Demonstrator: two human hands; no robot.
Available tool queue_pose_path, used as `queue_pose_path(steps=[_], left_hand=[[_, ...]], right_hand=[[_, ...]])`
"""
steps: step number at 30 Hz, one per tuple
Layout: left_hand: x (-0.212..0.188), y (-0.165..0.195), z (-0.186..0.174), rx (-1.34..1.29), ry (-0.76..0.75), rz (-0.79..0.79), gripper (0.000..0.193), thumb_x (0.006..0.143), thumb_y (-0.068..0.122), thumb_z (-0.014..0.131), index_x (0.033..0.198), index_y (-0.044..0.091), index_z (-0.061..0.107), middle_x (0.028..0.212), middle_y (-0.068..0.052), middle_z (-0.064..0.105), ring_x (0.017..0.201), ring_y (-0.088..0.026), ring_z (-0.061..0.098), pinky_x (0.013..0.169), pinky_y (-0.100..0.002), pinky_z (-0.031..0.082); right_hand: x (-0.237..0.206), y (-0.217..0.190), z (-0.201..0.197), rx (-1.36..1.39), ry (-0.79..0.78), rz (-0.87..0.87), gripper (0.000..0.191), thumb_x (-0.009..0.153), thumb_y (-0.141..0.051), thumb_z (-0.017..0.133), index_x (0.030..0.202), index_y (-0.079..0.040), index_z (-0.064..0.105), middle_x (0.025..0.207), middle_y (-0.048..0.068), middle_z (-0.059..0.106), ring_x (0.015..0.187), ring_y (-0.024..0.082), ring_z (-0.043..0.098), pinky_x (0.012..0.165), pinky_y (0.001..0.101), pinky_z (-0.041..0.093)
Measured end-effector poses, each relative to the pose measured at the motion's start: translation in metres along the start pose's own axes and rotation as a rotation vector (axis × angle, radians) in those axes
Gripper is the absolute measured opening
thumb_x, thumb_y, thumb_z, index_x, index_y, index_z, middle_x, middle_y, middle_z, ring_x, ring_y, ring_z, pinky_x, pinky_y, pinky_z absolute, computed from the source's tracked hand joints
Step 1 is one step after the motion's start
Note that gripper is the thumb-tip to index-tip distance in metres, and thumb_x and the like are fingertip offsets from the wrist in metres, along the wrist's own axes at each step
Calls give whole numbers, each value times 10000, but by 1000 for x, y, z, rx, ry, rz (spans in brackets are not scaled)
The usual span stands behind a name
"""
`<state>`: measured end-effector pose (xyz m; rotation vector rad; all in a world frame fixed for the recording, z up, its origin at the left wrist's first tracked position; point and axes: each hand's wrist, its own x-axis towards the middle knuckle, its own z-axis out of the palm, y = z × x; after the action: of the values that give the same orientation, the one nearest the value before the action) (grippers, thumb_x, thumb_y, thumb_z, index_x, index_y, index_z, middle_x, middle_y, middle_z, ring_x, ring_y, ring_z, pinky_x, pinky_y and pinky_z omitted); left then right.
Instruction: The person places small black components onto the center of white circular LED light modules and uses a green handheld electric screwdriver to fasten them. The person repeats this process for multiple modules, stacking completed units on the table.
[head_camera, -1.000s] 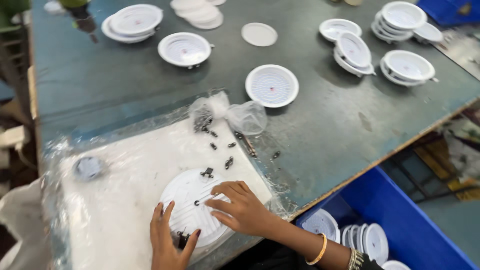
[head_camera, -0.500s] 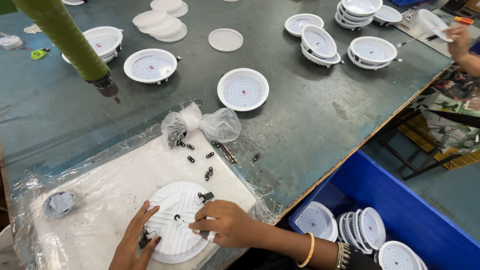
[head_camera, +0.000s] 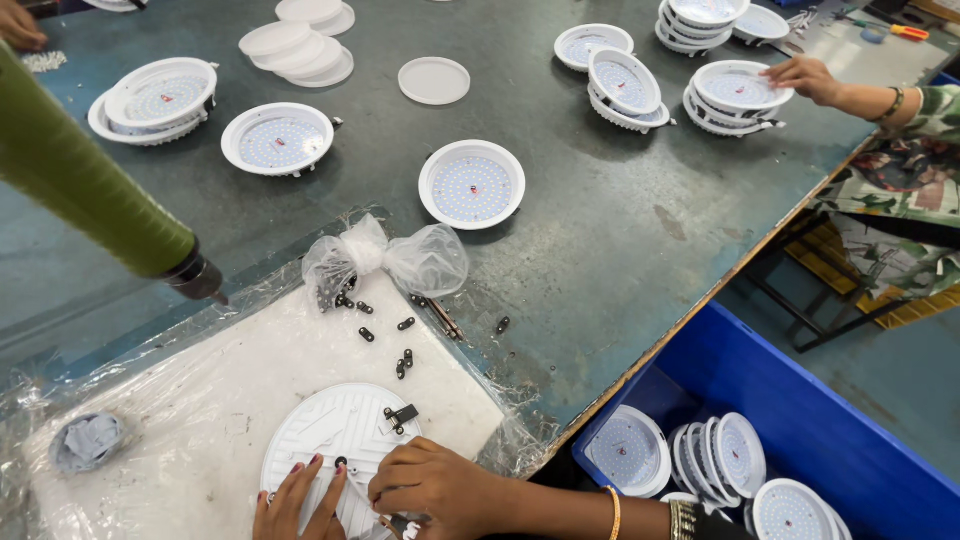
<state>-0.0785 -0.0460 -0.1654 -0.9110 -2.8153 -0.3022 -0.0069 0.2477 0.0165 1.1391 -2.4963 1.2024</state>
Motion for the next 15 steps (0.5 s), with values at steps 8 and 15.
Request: queue_pose_path(steps=[8, 15], left_hand=[[2, 77, -69, -245, 360, -208, 421, 738, 66, 631, 1030, 326, 789, 1291, 6, 671, 1243, -164, 596, 1232, -585, 296], [16, 99, -114, -370, 339, -243, 428, 772, 19, 588, 1057, 258, 800, 1306, 2, 671, 1305, -192, 557, 1246, -506, 208]], right_hand=[[-2, 5, -23, 167, -17, 83, 363, 871, -58, 605, 1227, -70, 675, 1303, 93, 623, 1283, 272, 589, 1135, 412, 461], [-2, 84, -77, -203, 472, 522, 241, 905, -66, 656, 1129, -87, 742, 1173, 142, 703, 1122, 320, 655, 990, 411, 511]])
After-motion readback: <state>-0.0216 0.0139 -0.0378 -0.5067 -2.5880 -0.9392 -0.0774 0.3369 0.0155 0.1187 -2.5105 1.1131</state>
